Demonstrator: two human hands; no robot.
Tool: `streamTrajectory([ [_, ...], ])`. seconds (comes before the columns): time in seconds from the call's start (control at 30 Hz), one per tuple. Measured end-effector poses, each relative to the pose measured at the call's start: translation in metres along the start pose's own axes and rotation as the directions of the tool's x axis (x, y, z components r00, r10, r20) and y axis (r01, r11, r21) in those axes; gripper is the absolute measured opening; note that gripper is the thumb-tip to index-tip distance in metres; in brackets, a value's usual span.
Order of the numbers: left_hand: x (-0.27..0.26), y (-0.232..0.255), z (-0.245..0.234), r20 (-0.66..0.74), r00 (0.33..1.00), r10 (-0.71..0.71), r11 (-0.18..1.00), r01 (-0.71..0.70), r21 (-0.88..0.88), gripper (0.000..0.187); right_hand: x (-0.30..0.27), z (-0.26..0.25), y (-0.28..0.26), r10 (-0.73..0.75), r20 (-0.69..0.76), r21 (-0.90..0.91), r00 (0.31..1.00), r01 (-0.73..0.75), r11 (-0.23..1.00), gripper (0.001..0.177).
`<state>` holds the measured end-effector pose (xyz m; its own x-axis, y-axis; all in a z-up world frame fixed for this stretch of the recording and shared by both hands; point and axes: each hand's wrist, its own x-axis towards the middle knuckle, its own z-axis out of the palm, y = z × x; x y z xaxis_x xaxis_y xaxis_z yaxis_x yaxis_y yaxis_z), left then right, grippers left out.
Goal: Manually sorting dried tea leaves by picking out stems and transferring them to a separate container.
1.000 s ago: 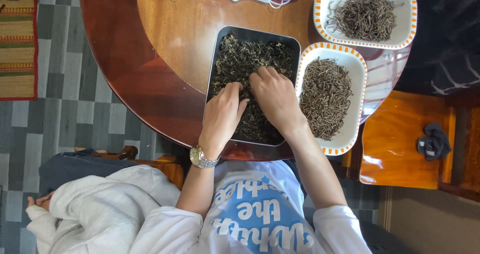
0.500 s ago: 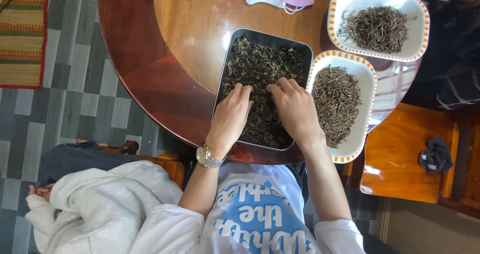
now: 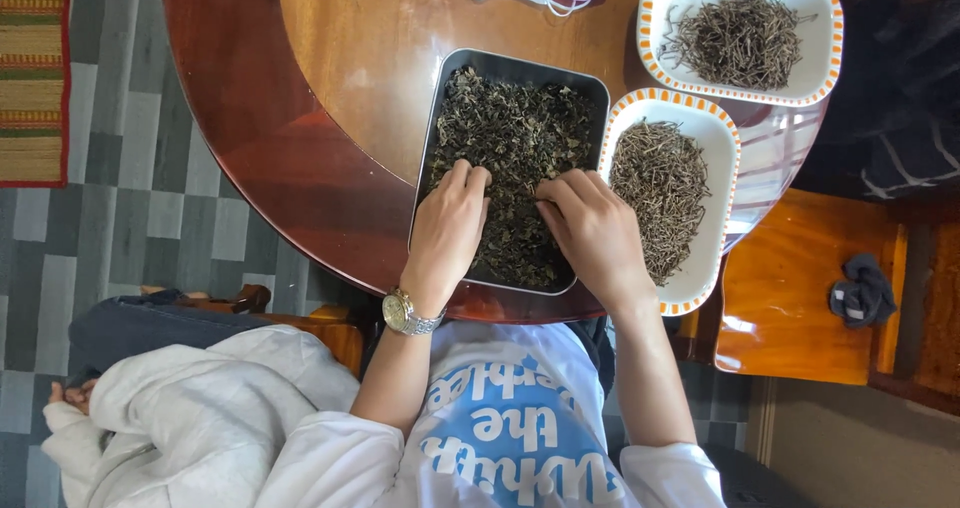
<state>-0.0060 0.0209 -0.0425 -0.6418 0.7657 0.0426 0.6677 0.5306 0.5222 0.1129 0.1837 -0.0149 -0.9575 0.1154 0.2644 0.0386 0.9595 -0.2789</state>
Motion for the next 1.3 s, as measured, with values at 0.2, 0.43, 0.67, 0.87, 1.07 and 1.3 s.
streamTrajectory([
  [0.2, -0.002, 0.001, -0.002, -0.005, 1.000, 0.014, 1.000, -0.014, 0.023, 0.010, -0.037, -0.006, 0.011, 0.112, -0.185, 0.277, 0.976, -0.057, 0.959, 0.007],
  [0.43, -0.002, 0.001, -0.002, -0.068, 0.997, 0.039, 0.999, -0.039, 0.007, 0.007, -0.064, 0.001, 0.020, 0.241, -0.267, 0.377, 0.933, -0.129, 0.917, 0.008],
  [0.67, -0.002, -0.002, 0.003, -0.086, 0.996, 0.013, 0.999, -0.010, 0.042, 0.004, -0.055, -0.004, 0.008, 0.229, -0.276, 0.421, 0.933, -0.096, 0.902, 0.011],
  [0.87, -0.004, 0.004, -0.005, -0.054, 0.999, 0.009, 0.998, -0.006, 0.057, 0.004, -0.056, 0.002, 0.010, 0.220, -0.258, 0.423, 0.941, -0.095, 0.901, 0.009],
  [1.07, -0.004, 0.002, -0.003, -0.022, 1.000, 0.004, 0.997, -0.003, 0.074, 0.003, -0.054, 0.002, 0.008, 0.221, -0.251, 0.414, 0.942, -0.102, 0.904, 0.010],
  [1.3, -0.003, 0.000, -0.002, -0.048, 0.998, 0.033, 0.997, -0.029, 0.077, 0.004, -0.053, 0.001, 0.008, 0.228, -0.249, 0.420, 0.941, -0.108, 0.901, 0.009],
])
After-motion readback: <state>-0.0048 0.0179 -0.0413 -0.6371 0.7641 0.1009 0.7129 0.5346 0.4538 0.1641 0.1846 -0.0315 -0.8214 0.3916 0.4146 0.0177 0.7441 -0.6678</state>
